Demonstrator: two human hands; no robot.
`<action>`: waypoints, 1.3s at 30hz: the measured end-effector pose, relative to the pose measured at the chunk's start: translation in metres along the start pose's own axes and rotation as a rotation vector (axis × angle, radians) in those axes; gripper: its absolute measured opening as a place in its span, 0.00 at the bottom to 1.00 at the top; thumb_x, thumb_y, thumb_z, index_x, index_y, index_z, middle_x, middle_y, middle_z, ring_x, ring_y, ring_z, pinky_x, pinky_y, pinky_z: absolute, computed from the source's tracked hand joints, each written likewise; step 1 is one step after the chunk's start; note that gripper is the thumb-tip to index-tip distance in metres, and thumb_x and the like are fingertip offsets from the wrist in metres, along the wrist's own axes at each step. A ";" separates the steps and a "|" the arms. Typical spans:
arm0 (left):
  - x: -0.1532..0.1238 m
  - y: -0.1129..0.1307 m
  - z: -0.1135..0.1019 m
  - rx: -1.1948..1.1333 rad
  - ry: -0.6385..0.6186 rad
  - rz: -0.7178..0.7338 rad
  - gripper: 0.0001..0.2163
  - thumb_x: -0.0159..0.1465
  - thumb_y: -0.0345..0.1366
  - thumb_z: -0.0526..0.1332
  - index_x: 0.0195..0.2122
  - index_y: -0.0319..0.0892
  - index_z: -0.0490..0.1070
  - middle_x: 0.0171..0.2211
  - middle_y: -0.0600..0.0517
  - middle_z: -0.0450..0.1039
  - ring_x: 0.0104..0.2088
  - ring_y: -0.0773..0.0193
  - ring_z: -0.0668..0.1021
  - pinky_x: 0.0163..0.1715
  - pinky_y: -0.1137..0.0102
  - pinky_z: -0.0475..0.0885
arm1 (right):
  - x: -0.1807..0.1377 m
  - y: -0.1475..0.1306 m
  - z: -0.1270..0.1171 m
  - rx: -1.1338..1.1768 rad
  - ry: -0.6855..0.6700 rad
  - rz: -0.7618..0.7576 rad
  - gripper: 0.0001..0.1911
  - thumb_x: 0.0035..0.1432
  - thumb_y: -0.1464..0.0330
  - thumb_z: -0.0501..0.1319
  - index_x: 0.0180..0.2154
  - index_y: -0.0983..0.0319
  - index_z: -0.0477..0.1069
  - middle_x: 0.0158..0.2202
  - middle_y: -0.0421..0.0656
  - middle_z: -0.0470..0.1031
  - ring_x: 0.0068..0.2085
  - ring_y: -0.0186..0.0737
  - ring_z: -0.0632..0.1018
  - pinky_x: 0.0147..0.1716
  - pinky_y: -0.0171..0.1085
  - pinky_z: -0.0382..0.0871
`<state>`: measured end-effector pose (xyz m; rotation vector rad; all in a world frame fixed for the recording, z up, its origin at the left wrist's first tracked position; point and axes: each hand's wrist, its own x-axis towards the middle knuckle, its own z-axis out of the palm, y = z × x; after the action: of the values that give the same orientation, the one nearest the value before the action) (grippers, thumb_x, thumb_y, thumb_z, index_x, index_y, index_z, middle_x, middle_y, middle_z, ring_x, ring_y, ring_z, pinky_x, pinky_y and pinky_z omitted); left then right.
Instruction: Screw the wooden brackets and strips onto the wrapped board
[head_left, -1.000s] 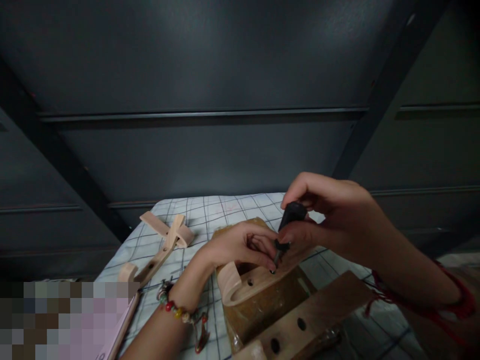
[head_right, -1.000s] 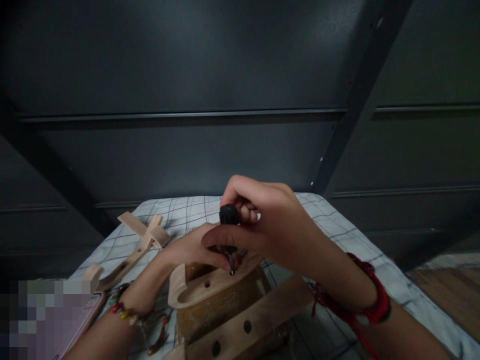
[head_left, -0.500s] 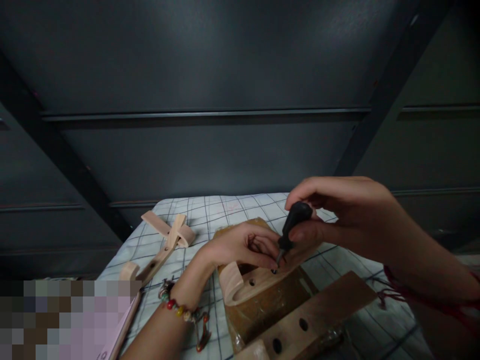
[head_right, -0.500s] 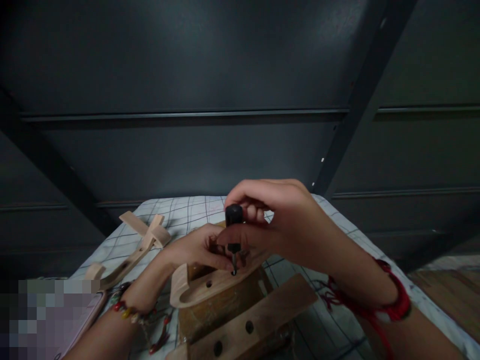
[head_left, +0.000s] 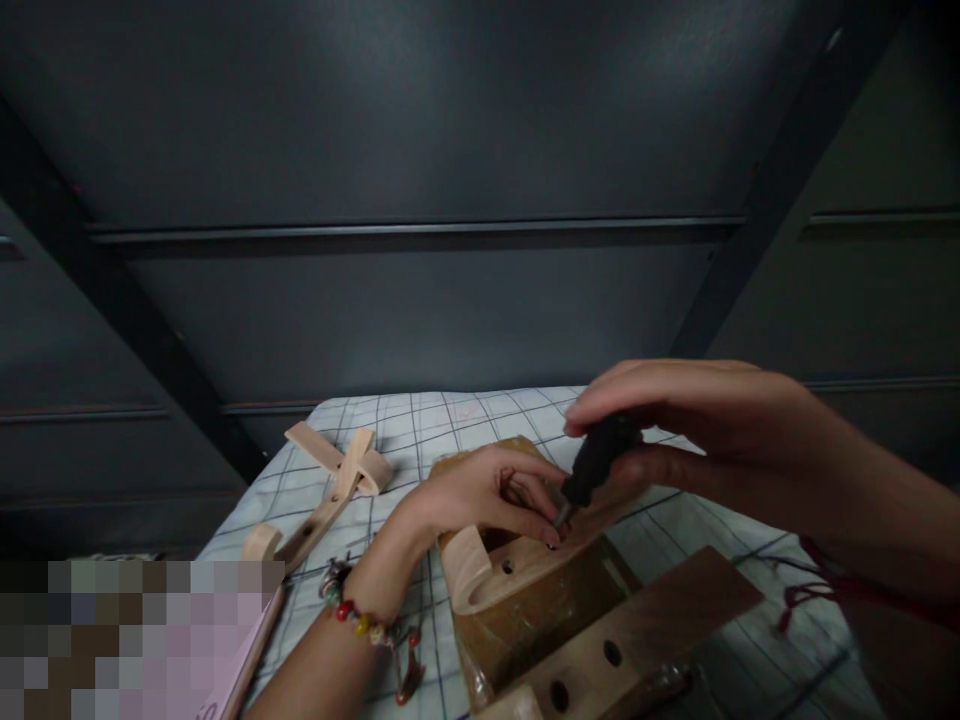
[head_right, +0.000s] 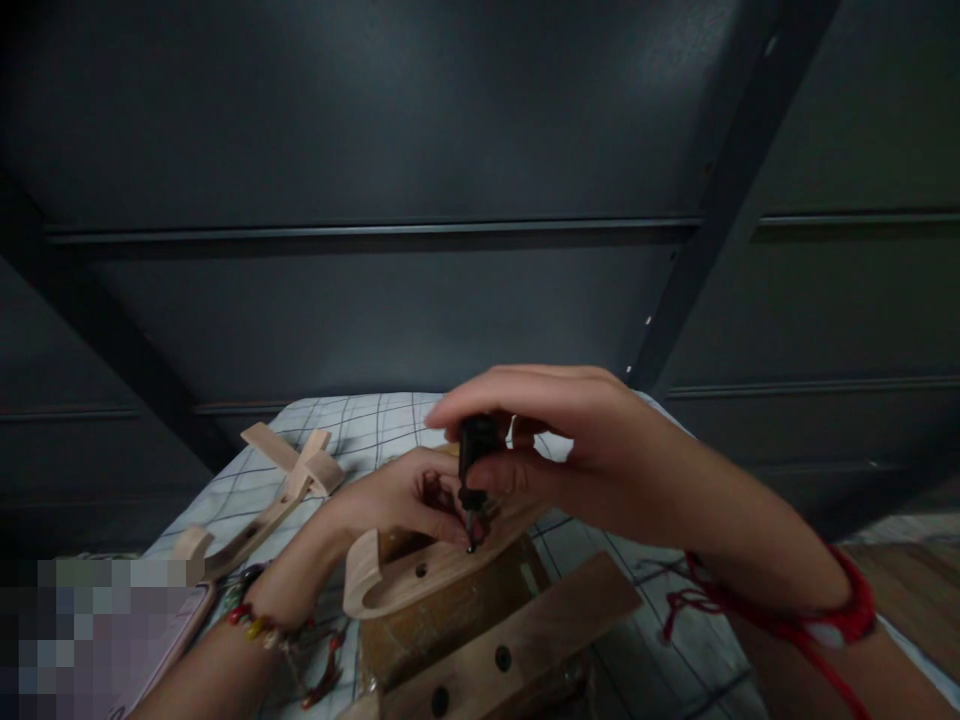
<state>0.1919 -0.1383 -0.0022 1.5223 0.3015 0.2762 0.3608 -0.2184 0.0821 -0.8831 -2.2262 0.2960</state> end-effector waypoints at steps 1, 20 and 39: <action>0.000 -0.001 -0.001 0.002 -0.008 0.007 0.10 0.45 0.23 0.65 0.28 0.38 0.71 0.26 0.56 0.73 0.27 0.71 0.74 0.31 0.75 0.67 | 0.000 0.000 0.000 -0.025 0.013 -0.007 0.08 0.53 0.68 0.59 0.38 0.59 0.68 0.33 0.41 0.72 0.33 0.35 0.73 0.29 0.32 0.66; 0.001 0.000 0.000 0.073 -0.006 0.008 0.08 0.45 0.25 0.66 0.28 0.38 0.71 0.24 0.56 0.73 0.27 0.70 0.74 0.30 0.75 0.67 | 0.002 0.000 0.002 0.045 -0.012 0.017 0.12 0.54 0.69 0.57 0.42 0.60 0.66 0.38 0.43 0.70 0.34 0.34 0.73 0.30 0.32 0.67; -0.003 0.001 0.000 0.247 0.039 -0.017 0.09 0.46 0.33 0.67 0.28 0.39 0.70 0.26 0.54 0.73 0.28 0.68 0.73 0.29 0.74 0.66 | 0.008 -0.009 0.014 -0.211 -0.011 0.101 0.09 0.54 0.67 0.55 0.24 0.63 0.62 0.18 0.34 0.61 0.19 0.26 0.60 0.19 0.29 0.52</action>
<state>0.1894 -0.1395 -0.0009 1.7578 0.3907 0.2622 0.3424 -0.2193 0.0806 -1.1109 -2.2557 0.1135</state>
